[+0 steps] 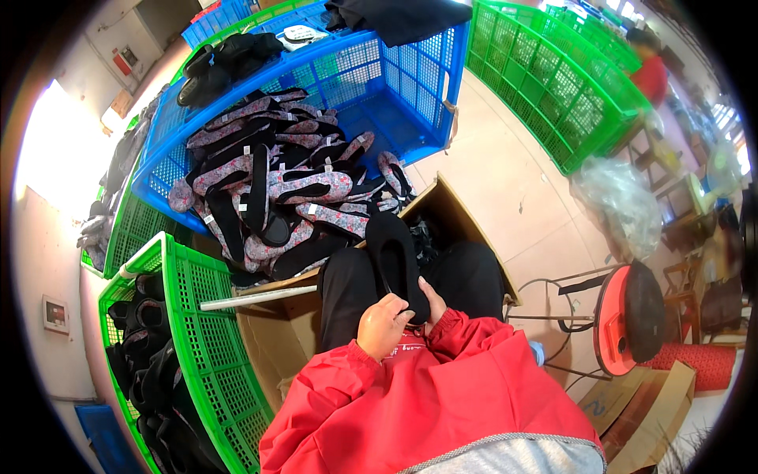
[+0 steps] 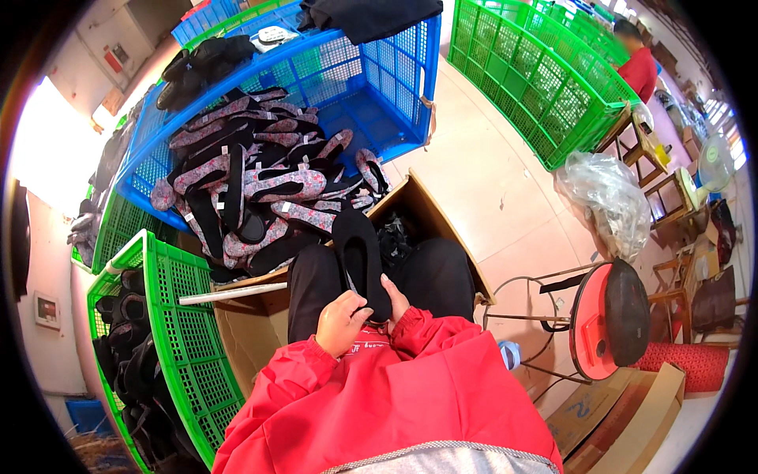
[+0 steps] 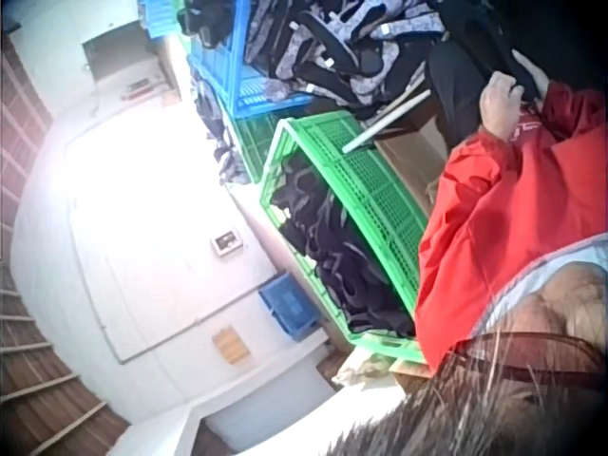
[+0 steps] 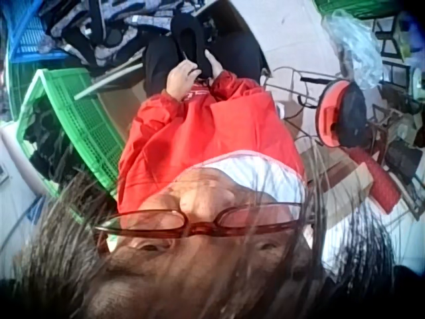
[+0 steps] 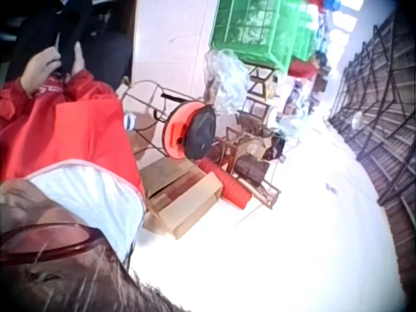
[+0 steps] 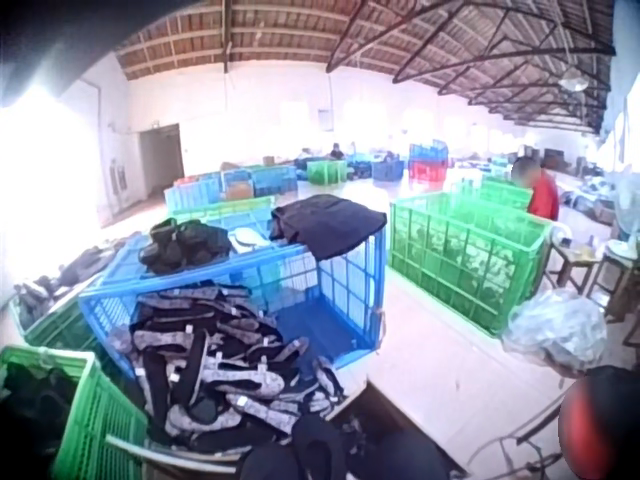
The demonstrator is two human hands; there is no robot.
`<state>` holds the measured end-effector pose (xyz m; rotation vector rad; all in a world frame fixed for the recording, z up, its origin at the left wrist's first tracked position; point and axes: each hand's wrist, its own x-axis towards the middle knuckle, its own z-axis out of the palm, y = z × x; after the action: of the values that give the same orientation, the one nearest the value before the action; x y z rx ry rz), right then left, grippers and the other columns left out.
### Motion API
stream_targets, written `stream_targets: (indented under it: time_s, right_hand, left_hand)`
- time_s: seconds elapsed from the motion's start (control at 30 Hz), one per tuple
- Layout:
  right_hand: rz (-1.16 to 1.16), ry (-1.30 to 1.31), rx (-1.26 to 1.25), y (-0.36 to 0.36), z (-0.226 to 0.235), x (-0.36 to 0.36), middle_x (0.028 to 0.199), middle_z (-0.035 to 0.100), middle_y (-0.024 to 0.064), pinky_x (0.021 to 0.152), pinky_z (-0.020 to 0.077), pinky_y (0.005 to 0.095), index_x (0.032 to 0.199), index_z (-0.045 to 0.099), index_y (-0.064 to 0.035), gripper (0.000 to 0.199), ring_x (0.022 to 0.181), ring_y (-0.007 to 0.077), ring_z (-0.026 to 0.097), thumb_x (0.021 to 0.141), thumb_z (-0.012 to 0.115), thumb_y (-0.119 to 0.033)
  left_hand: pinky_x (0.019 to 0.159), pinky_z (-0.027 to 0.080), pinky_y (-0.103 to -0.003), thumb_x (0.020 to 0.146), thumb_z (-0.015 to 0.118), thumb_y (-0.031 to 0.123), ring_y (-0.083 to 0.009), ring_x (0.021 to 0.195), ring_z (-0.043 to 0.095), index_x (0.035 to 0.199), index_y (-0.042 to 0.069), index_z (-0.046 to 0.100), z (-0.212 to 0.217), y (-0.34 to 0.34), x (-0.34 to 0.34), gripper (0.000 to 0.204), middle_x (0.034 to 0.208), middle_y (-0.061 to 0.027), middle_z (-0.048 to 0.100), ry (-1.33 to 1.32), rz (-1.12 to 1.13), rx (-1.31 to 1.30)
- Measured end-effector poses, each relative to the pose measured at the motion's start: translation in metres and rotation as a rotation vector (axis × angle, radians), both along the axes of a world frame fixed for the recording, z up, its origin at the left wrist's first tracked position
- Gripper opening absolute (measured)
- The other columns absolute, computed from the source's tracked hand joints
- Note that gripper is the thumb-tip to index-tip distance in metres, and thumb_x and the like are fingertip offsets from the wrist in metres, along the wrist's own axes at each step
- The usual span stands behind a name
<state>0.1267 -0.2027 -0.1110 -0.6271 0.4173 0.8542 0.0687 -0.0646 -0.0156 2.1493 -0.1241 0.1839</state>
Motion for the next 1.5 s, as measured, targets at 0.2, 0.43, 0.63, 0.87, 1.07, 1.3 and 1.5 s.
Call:
stream_targets:
  time_s: [0.2, 0.43, 0.63, 0.87, 1.07, 1.3, 1.5]
  right_hand:
    - [0.235, -0.036, 0.033, -0.018, -0.006, 0.005, 0.094, 0.069, 0.0133, 0.073, 0.0579, 0.0367, 0.114, 0.061, -0.0046, 0.047, 0.080, 0.0254, 0.068, 0.096, 0.046, -0.046]
    - [0.157, -0.043, 0.052, -0.010, -0.031, 0.004, 0.100, 0.068, 0.0163, 0.075, 0.0577, 0.0391, 0.117, 0.060, -0.0033, 0.049, 0.084, 0.0272, 0.069, 0.098, 0.041, -0.044]
    - [0.104, -0.001, 0.010, -0.002, 0.012, -0.001, 0.092, 0.068, 0.0092, 0.058, 0.0541, 0.0302, 0.109, 0.063, -0.0079, 0.050, 0.070, 0.0219, 0.067, 0.096, 0.044, -0.052]
    - [0.332, -0.205, 0.401, -0.006, 0.029, 0.003, 0.100, 0.065, 0.0251, 0.056, 0.0548, 0.0317, 0.135, 0.045, -0.0055, 0.062, 0.066, 0.0292, 0.066, 0.098, 0.032, -0.053]
    - [0.630, -0.219, 0.512, -0.005, 0.037, 0.001, 0.099, 0.063, 0.0274, 0.050, 0.0540, 0.0320, 0.140, 0.038, -0.0064, 0.059, 0.071, 0.0306, 0.067, 0.099, 0.033, -0.048]
    - [0.743, -0.016, 0.695, -0.007, 0.017, 0.003, 0.112, 0.057, 0.0291, 0.045, 0.0525, 0.0333, 0.142, 0.036, -0.0054, 0.062, 0.087, 0.0366, 0.064, 0.098, 0.036, -0.050]
    - [0.754, 0.071, 0.528, -0.009, 0.026, 0.001, 0.108, 0.061, 0.0240, 0.049, 0.0545, 0.0367, 0.141, 0.039, -0.0074, 0.062, 0.078, 0.0381, 0.064, 0.098, 0.035, -0.052]
  left_hand:
    - [0.063, 0.048, -0.039, 0.076, 0.068, 0.006, -0.0333, 0.071, 0.060, 0.083, -0.001, 0.061, 0.005, -0.006, -0.006, 0.012, 0.081, -0.0133, 0.059, -0.048, -0.082, 0.020]
    - [0.063, 0.049, -0.038, 0.073, 0.070, 0.006, -0.0328, 0.071, 0.060, 0.082, -0.001, 0.062, 0.009, -0.009, -0.007, 0.014, 0.080, -0.0125, 0.060, -0.089, -0.117, 0.052]
    - [0.064, 0.049, -0.031, 0.076, 0.068, 0.000, -0.0232, 0.068, 0.060, 0.088, 0.001, 0.066, 0.028, 0.008, -0.003, 0.012, 0.082, -0.0096, 0.060, -0.235, 0.014, -0.184]
    - [0.099, 0.039, -0.030, 0.089, 0.061, 0.008, -0.0202, 0.125, 0.042, 0.140, 0.004, 0.035, 0.034, 0.082, 0.013, 0.057, 0.133, -0.0092, 0.045, -0.077, 0.479, -1.014]
    - [0.105, 0.039, -0.043, 0.088, 0.065, 0.016, -0.0299, 0.125, 0.047, 0.139, 0.003, 0.037, 0.031, 0.088, 0.012, 0.060, 0.131, -0.0152, 0.050, -0.104, 0.108, -1.460]
    - [0.097, 0.046, -0.046, 0.087, 0.065, 0.012, -0.0311, 0.111, 0.056, 0.128, 0.002, 0.046, 0.022, 0.071, 0.011, 0.046, 0.115, -0.0146, 0.058, -0.174, 0.168, -1.599]
    - [0.086, 0.052, -0.040, 0.088, 0.062, 0.006, -0.0240, 0.093, 0.062, 0.115, 0.003, 0.052, 0.007, 0.077, 0.007, 0.029, 0.099, -0.0105, 0.063, -0.228, 0.278, -1.593]
